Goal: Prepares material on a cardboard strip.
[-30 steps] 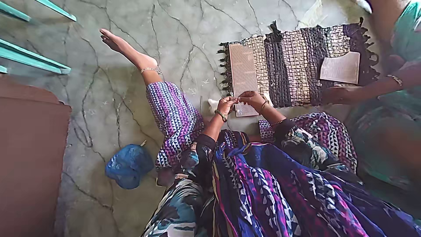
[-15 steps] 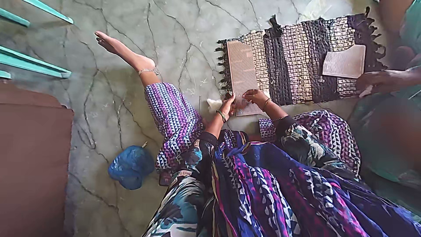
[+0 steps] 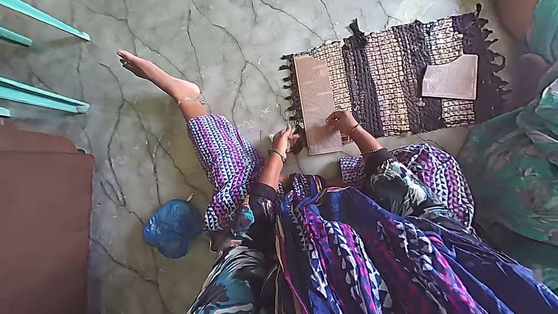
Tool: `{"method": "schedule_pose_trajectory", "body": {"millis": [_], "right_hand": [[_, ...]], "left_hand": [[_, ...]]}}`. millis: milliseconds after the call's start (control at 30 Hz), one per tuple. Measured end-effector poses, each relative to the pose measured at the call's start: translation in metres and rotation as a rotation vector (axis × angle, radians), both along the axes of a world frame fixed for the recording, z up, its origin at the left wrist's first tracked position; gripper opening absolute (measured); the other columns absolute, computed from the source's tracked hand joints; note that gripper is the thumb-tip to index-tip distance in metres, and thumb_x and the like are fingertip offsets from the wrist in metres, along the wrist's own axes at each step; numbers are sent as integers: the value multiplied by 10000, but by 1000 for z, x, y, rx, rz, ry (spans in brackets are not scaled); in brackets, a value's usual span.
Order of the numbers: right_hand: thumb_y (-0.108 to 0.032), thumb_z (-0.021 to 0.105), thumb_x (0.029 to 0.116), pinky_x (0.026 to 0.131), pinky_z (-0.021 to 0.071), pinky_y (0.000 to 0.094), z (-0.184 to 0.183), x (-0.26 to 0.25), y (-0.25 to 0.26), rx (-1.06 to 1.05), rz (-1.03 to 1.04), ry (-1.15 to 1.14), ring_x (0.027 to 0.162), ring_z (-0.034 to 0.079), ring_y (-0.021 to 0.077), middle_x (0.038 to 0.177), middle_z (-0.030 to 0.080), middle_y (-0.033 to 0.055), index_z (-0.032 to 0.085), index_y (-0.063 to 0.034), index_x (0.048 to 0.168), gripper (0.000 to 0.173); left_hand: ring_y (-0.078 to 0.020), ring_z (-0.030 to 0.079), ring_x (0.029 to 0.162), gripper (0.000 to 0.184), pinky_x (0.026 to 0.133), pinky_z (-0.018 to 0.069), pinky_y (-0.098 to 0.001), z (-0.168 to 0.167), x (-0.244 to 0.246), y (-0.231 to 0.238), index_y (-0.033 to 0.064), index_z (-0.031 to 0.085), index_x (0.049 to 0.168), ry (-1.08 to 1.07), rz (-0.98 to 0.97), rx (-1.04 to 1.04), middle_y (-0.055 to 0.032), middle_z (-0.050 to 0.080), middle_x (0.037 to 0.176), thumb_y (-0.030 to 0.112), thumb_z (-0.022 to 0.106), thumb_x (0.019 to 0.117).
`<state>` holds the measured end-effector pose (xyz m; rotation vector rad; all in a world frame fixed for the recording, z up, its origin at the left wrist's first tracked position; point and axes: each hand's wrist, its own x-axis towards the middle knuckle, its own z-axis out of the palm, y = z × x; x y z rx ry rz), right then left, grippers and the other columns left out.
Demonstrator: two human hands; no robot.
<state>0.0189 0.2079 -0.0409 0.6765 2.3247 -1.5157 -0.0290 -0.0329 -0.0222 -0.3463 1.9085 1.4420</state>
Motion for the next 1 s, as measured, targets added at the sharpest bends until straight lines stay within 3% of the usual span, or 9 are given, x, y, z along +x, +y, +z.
{"method": "schedule_pose_trajectory", "body": {"millis": [33,100,200,267,400,500,667,800,1000], "right_hand": [[-132,648,988,958,493,591,-3,-2,-1,96,40,-6,1052,668,382,1101,703,261,716,56,1093,225],[-152,659,965,997,467,649,-9,-4,-7,283,88,-20,1172,628,436,1212,674,258,731,12,1112,232],[-156,674,941,962,506,632,-18,-2,-9,460,114,-2,1172,635,421,1252,653,224,718,-38,1154,247],[-140,699,921,951,508,645,-19,-1,-7,457,84,1,1170,639,431,1266,652,236,697,-23,1182,286],[-139,667,950,944,502,640,-14,0,-6,454,79,-10,1165,639,428,1259,651,235,701,-18,1168,252],[-151,636,979,961,502,636,-13,-1,-10,478,103,-14,1182,632,435,1268,642,248,705,4,1157,246],[-182,661,962,965,512,616,-21,0,-10,503,79,-18,1172,642,420,1271,651,229,715,-25,1142,245],[-222,691,941,970,486,621,-17,-1,-7,504,61,-48,1173,641,402,1278,656,210,711,-43,1121,254],[-224,755,898,972,465,633,-14,-4,-4,488,38,-74,1180,625,411,1290,634,223,694,-43,1156,320]], "left_hand": [[-20,271,460,448,438,226,-199,6,5,-5,168,557,1434,25,-30,-42,-17,691,861,446,407,1116],[-73,331,532,513,499,279,-252,12,13,-11,218,485,1500,67,-111,-124,-52,661,907,520,445,1087],[-287,580,770,602,691,481,-458,6,17,-5,116,429,1494,231,-205,-258,-209,667,1036,547,457,1074],[-411,662,921,536,813,547,-573,0,14,4,18,468,1424,449,-291,-314,-268,666,1046,435,496,1089],[-361,696,1010,300,945,534,-548,6,9,37,-20,686,1204,562,-403,-355,-224,717,1074,213,661,1017],[-348,689,1032,359,957,519,-544,4,3,64,2,681,1243,469,-496,-386,-204,719,1080,278,677,1013],[-393,613,1261,387,1045,479,-601,8,-3,92,0,643,1275,338,-604,-526,-228,664,1294,296,650,1024],[-364,649,1221,391,1024,503,-584,-22,-17,100,15,667,1229,337,-664,-617,-201,691,1255,339,653,1011],[-361,631,1250,352,1035,490,-595,-19,-22,87,20,650,1270,328,-691,-624,-194,676,1294,220,679,981]]}}
